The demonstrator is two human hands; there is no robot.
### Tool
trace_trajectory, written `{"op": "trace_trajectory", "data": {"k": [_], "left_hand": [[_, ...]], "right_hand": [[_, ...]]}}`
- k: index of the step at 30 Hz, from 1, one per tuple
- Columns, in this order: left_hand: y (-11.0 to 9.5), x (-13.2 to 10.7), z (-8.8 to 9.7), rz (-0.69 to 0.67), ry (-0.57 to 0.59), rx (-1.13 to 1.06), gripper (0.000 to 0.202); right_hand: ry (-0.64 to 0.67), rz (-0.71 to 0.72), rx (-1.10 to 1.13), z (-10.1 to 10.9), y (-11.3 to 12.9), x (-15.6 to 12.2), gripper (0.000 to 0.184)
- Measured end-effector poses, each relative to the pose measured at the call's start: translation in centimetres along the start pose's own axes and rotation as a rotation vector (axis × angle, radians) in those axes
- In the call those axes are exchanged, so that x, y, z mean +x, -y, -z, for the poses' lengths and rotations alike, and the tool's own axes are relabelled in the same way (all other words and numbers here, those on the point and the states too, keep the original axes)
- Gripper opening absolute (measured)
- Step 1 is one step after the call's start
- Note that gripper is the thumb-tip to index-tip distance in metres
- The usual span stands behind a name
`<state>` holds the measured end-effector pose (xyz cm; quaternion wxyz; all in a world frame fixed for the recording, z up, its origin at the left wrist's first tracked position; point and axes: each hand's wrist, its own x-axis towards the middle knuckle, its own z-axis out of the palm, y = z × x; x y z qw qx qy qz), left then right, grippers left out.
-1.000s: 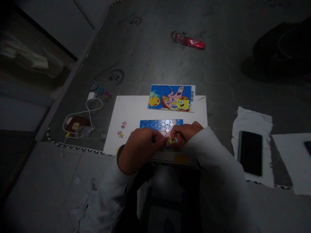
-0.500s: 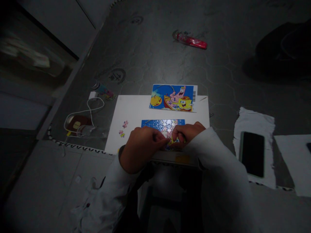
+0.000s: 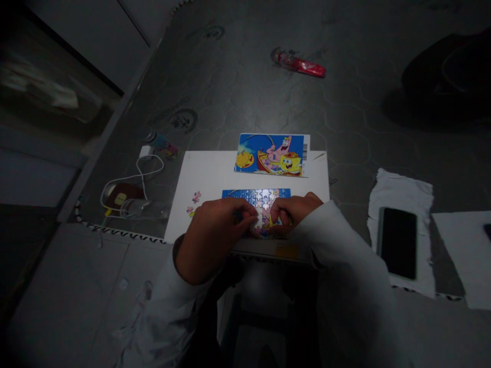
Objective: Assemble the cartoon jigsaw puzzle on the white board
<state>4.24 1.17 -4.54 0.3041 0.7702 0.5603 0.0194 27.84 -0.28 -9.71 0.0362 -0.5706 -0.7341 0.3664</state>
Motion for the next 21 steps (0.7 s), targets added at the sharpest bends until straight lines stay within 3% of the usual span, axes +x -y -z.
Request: {"op": "trace_trajectory", "data": {"k": [9, 18, 21], "left_hand": [[-0.3, 0.1, -1.4, -0.134, 0.035, 0.017, 0.023], [-0.5, 0.3, -2.2, -0.116, 0.034, -0.019, 0.024], [-0.6, 0.3, -1.9, -0.120, 0.063, -0.079, 0.014]], "right_hand": [[-0.019, 0.015, 0.012, -0.2, -0.1, -0.1, 0.007], [-0.032, 0.011, -0.008, -0.3, -0.2, -0.1, 0.013], [-0.040, 0.006, -0.014, -0.4, -0.1, -0.1, 0.012]]}}
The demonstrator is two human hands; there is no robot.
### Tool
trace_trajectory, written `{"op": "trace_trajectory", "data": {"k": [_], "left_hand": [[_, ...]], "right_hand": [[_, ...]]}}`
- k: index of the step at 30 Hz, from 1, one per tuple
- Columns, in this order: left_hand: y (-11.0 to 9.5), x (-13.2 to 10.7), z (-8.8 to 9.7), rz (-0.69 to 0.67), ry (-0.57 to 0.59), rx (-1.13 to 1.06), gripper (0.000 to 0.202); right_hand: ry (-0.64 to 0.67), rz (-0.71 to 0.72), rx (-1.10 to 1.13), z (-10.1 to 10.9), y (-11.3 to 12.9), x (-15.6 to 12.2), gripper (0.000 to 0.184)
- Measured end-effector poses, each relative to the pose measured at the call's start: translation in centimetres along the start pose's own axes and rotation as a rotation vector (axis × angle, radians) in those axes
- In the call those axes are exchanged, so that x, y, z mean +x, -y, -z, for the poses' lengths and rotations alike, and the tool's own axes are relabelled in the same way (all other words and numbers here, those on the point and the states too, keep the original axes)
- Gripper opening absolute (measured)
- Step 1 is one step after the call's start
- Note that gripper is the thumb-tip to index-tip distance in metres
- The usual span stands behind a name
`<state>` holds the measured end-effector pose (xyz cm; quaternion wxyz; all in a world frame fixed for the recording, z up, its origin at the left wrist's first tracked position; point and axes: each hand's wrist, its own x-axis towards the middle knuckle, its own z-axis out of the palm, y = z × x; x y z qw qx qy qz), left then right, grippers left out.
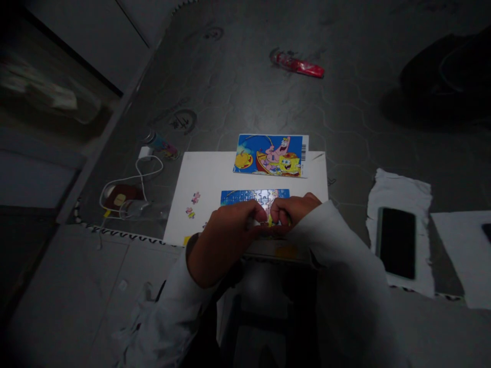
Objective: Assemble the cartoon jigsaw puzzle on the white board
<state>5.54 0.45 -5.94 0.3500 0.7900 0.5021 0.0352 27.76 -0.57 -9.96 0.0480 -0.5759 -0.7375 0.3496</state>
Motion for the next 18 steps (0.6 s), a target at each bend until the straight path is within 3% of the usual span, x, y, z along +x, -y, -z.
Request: {"op": "trace_trajectory", "data": {"k": [7, 12, 18], "left_hand": [[0.7, -0.2, 1.8, 0.055, -0.074, -0.132, 0.016], [2.1, -0.2, 3.9, 0.141, -0.093, -0.095, 0.012], [1.7, -0.2, 3.7, 0.178, -0.024, -0.057, 0.008]], "right_hand": [[-0.005, -0.001, -0.019, 0.0, 0.0, 0.0, 0.011], [0.001, 0.000, 0.008, 0.1, 0.1, 0.0, 0.012], [0.011, 0.001, 0.033, 0.2, 0.1, 0.0, 0.012]]}}
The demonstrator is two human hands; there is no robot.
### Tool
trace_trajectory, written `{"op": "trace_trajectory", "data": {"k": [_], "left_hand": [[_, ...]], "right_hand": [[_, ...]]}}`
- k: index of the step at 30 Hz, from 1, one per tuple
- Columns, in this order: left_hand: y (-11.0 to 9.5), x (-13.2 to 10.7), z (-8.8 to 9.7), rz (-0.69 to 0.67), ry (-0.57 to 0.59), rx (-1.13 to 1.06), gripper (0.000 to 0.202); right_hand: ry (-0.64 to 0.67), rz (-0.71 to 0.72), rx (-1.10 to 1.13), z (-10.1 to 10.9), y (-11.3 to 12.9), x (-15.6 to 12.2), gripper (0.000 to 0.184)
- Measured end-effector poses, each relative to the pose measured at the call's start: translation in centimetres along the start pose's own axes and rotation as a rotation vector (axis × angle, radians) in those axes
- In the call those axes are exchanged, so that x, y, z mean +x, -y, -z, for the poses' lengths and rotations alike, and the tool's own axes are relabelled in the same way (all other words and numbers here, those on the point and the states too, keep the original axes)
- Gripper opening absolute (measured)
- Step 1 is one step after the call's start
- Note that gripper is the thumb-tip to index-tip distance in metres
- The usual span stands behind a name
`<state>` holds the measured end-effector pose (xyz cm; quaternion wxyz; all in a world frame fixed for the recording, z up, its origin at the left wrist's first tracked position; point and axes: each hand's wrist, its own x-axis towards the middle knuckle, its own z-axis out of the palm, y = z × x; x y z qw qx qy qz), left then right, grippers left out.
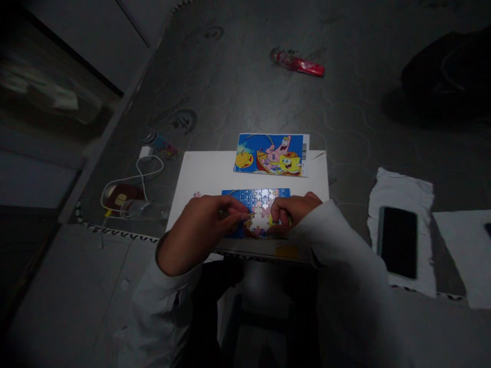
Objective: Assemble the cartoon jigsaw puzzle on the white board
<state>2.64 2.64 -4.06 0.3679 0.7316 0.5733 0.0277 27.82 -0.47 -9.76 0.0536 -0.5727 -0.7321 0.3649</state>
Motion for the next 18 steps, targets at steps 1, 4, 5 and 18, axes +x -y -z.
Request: {"op": "trace_trajectory", "data": {"k": [1, 4, 5, 18], "left_hand": [[-0.13, -0.04, -0.16, 0.000, 0.005, 0.009, 0.008], [-0.29, -0.04, -0.55, 0.001, 0.031, 0.023, 0.010], [-0.26, 0.01, -0.64, 0.001, 0.039, 0.025, 0.010], [-0.17, 0.31, -0.49, -0.004, 0.049, 0.009, 0.008]], "right_hand": [[0.004, -0.004, 0.004, 0.01, -0.01, 0.02, 0.013], [0.014, -0.020, 0.006, 0.03, -0.03, 0.09, 0.014], [0.018, -0.024, 0.007, 0.03, -0.01, 0.11, 0.014], [-0.018, -0.005, -0.021, -0.15, 0.17, -0.11, 0.013]]}}
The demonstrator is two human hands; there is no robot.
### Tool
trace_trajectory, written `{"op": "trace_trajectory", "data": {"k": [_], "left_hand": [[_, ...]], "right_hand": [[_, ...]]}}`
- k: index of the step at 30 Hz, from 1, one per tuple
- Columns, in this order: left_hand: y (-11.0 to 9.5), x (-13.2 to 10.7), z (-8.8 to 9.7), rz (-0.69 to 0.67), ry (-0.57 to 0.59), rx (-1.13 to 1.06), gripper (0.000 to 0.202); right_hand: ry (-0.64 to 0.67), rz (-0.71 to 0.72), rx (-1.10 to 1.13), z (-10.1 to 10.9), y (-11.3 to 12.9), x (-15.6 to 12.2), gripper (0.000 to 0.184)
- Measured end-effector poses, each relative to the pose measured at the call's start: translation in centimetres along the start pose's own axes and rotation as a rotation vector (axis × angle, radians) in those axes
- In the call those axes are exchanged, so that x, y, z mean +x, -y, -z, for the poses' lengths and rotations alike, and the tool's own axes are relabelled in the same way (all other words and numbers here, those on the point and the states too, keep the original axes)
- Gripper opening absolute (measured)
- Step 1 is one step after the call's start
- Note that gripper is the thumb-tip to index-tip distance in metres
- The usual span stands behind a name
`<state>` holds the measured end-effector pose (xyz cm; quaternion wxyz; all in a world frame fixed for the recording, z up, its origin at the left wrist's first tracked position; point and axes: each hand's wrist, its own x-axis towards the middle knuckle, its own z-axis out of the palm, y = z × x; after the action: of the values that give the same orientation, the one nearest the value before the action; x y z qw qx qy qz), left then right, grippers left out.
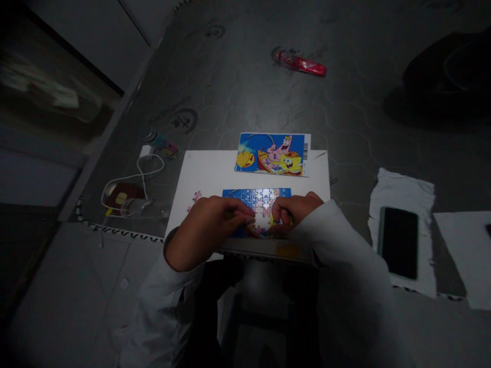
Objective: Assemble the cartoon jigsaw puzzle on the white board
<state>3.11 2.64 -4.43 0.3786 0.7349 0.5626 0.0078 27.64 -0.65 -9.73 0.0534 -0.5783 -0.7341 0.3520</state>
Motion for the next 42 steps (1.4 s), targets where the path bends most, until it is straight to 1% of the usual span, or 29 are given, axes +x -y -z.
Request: {"op": "trace_trajectory", "data": {"k": [5, 11, 18, 25, 30, 33, 38, 40, 42], "left_hand": [[0.2, 0.0, -0.2, -0.021, -0.009, -0.021, 0.007], [0.0, 0.2, -1.0, -0.065, -0.003, -0.070, 0.005], [-0.9, 0.2, -1.1, -0.001, 0.036, -0.048, 0.006], [-0.9, -0.1, -0.8, -0.015, 0.059, 0.017, 0.010], [-0.6, 0.0, -1.0, -0.030, 0.034, 0.013, 0.015], [0.0, -0.5, -0.1, -0.024, -0.015, 0.028, 0.012], [2.5, -2.1, 4.0, 0.082, -0.115, 0.010, 0.015], [3.6, -2.5, 5.3, 0.121, -0.104, 0.012, 0.015], [4.4, -2.6, 5.9, 0.145, -0.083, 0.025, 0.016]], "right_hand": [[0.025, -0.020, 0.013, 0.2, 0.0, 0.2, 0.015], [0.060, -0.012, 0.034, 0.5, 0.0, 0.3, 0.014], [0.043, -0.007, 0.044, 0.3, -0.2, 0.2, 0.015], [0.045, -0.007, 0.008, 0.4, -0.1, 0.2, 0.013], [0.030, -0.005, 0.012, 0.2, 0.1, 0.1, 0.012], [0.025, -0.007, 0.028, 0.2, 0.0, 0.1, 0.014], [0.042, -0.023, 0.059, 0.1, -0.5, 0.2, 0.020], [0.039, -0.022, 0.047, 0.1, -0.7, 0.2, 0.022], [0.031, -0.020, 0.035, 0.1, -0.8, 0.1, 0.022]]}}
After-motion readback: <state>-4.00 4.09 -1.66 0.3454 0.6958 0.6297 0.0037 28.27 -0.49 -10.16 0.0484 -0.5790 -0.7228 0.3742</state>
